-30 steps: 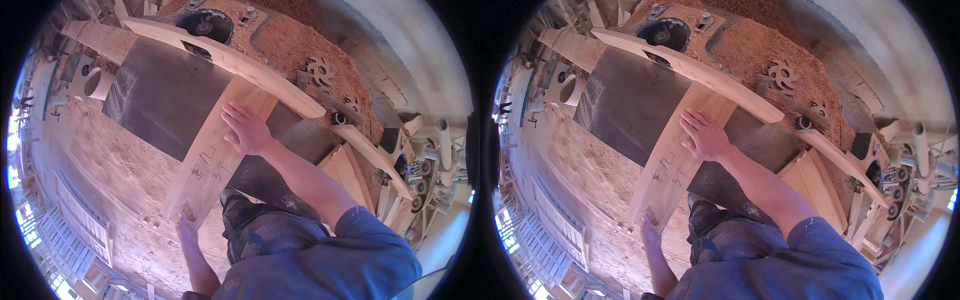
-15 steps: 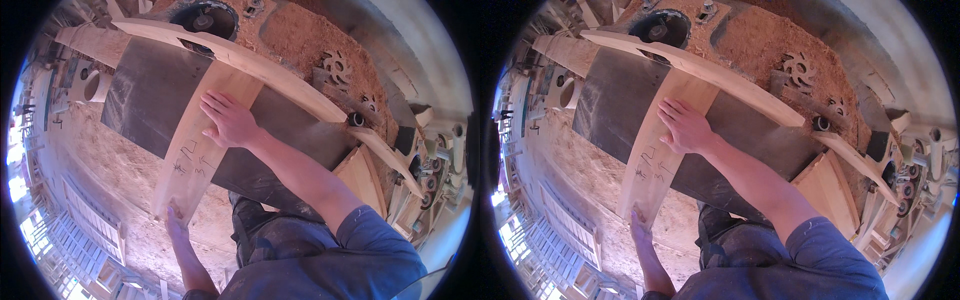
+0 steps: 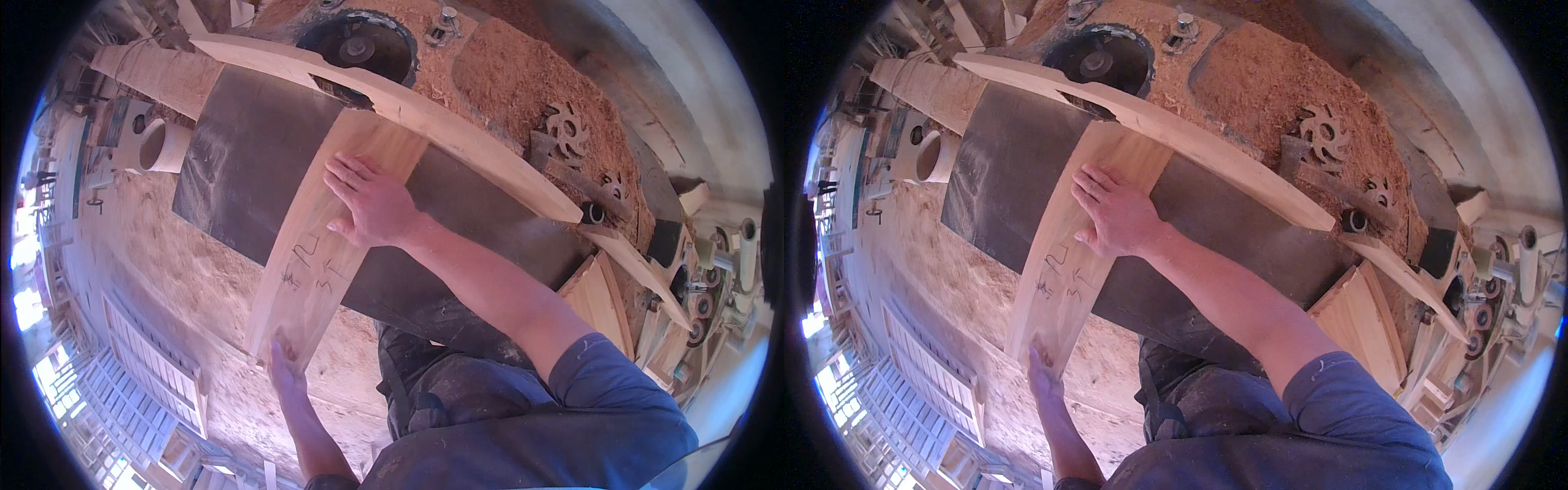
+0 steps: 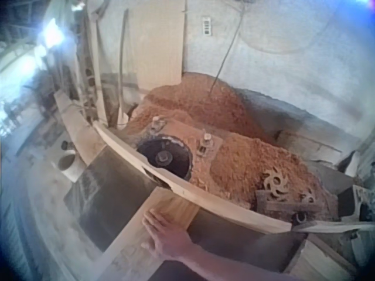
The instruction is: The person picks up several wooden boards, measures one with a tape measure, and passes boards through a woodworking machine multiple times.
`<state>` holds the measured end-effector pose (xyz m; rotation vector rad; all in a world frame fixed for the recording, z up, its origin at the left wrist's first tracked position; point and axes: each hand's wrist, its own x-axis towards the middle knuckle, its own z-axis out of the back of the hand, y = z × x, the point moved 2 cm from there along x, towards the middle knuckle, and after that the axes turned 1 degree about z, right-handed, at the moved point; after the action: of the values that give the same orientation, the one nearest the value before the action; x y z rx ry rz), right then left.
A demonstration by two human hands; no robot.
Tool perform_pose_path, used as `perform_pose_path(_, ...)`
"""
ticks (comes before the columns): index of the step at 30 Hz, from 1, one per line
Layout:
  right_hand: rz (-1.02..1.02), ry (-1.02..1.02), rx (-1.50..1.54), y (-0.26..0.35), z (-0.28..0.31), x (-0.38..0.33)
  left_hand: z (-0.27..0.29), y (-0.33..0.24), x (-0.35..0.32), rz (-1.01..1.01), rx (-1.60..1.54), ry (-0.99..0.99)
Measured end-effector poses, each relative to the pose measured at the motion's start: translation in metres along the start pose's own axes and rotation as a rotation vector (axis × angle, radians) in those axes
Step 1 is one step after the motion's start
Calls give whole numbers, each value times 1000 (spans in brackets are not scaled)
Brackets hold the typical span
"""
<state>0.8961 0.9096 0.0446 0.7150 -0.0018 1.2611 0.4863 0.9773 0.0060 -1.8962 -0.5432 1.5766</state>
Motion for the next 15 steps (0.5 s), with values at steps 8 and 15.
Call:
perform_pose_path(8, -9, 54, 10, 0, -11, 24, 2, -20, 15, 13, -25, 36)
perform_pose_path(15, 8, -25, 13, 3, -19, 46, 11, -37, 36, 41, 37, -52)
